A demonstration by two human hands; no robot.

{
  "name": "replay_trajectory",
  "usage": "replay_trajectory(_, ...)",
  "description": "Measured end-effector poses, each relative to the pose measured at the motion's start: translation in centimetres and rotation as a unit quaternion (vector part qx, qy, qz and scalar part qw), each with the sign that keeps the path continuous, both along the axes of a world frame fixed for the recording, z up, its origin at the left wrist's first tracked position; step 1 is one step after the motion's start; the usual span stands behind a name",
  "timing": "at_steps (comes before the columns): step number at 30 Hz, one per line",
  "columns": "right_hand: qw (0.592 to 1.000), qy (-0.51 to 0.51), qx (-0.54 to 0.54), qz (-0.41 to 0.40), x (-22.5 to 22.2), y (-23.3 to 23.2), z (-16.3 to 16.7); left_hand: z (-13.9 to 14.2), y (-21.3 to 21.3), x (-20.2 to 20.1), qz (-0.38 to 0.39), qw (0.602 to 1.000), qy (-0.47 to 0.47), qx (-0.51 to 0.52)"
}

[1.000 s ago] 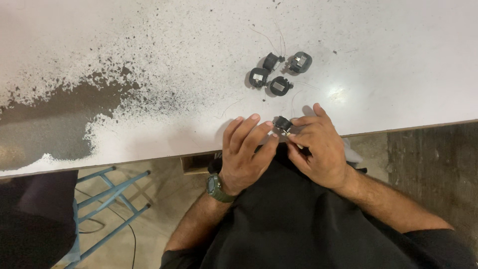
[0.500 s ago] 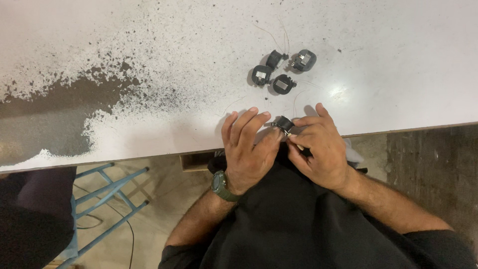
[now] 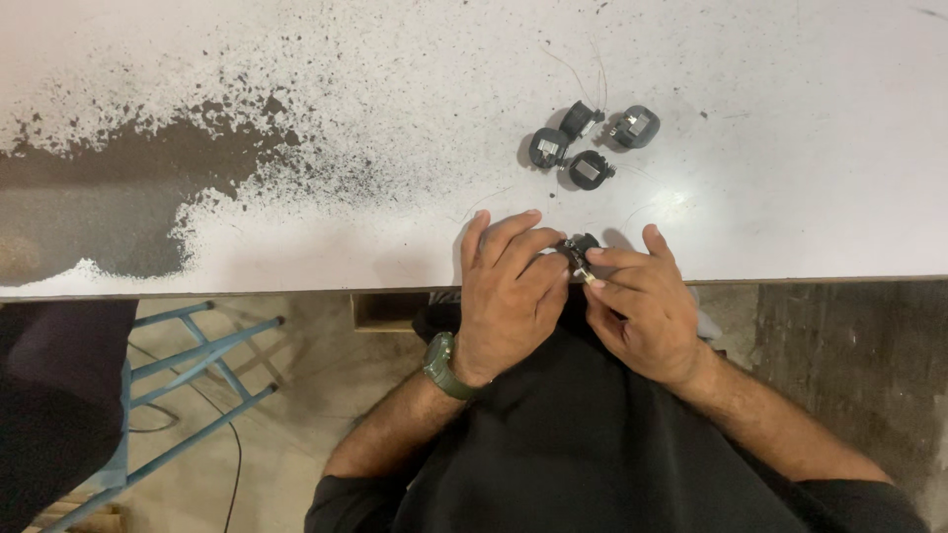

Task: The person sits at a white workbench and assembles small black plastic rotor-like components one at a time, fitting parts together by hand and using a small screwdriver-like tool to tighten or adjust each assembly. Finished assemblies are set aside on the table as the person picks up the next part.

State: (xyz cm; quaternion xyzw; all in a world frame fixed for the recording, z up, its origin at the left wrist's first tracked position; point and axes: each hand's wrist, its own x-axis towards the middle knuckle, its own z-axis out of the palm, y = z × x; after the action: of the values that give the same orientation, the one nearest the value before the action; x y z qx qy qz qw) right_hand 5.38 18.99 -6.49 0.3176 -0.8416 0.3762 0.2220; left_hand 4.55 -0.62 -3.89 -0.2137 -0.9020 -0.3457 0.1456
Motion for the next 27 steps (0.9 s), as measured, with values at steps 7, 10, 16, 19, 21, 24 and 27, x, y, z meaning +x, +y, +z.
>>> replay_trajectory(7,0.998,-0.027,0.037,-0.031,0.1,-0.3,1.4,0.5,-0.7,0.3,-0.023,1.0,-0.019,-0.005)
replay_trajectory(10,0.999,-0.047,0.022,0.0,-0.2,0.0,2.2,1.0,-0.8,0.2,-0.017,0.999,-0.03,0.006)
replay_trajectory(16,0.989,-0.007,0.098,-0.107,-0.8,3.2,4.4,2.1,-1.4,-1.2,-0.038,0.999,0.013,0.019)
replay_trajectory(19,0.981,-0.093,0.126,-0.118,-0.6,3.0,4.3,2.3,-1.2,-2.3,-0.093,0.996,-0.001,0.006)
replay_trajectory(21,0.98,-0.093,0.123,-0.125,-0.5,2.0,3.7,2.3,-1.0,-2.7,-0.101,0.995,-0.012,0.01)
replay_trajectory(24,0.979,-0.093,0.121,-0.135,-0.8,1.0,2.7,1.9,-0.8,-3.0,-0.107,0.993,-0.041,0.032)
replay_trajectory(27,0.98,-0.087,0.116,-0.135,-1.1,1.0,2.1,1.5,-0.8,-3.0,-0.116,0.987,-0.082,0.069)
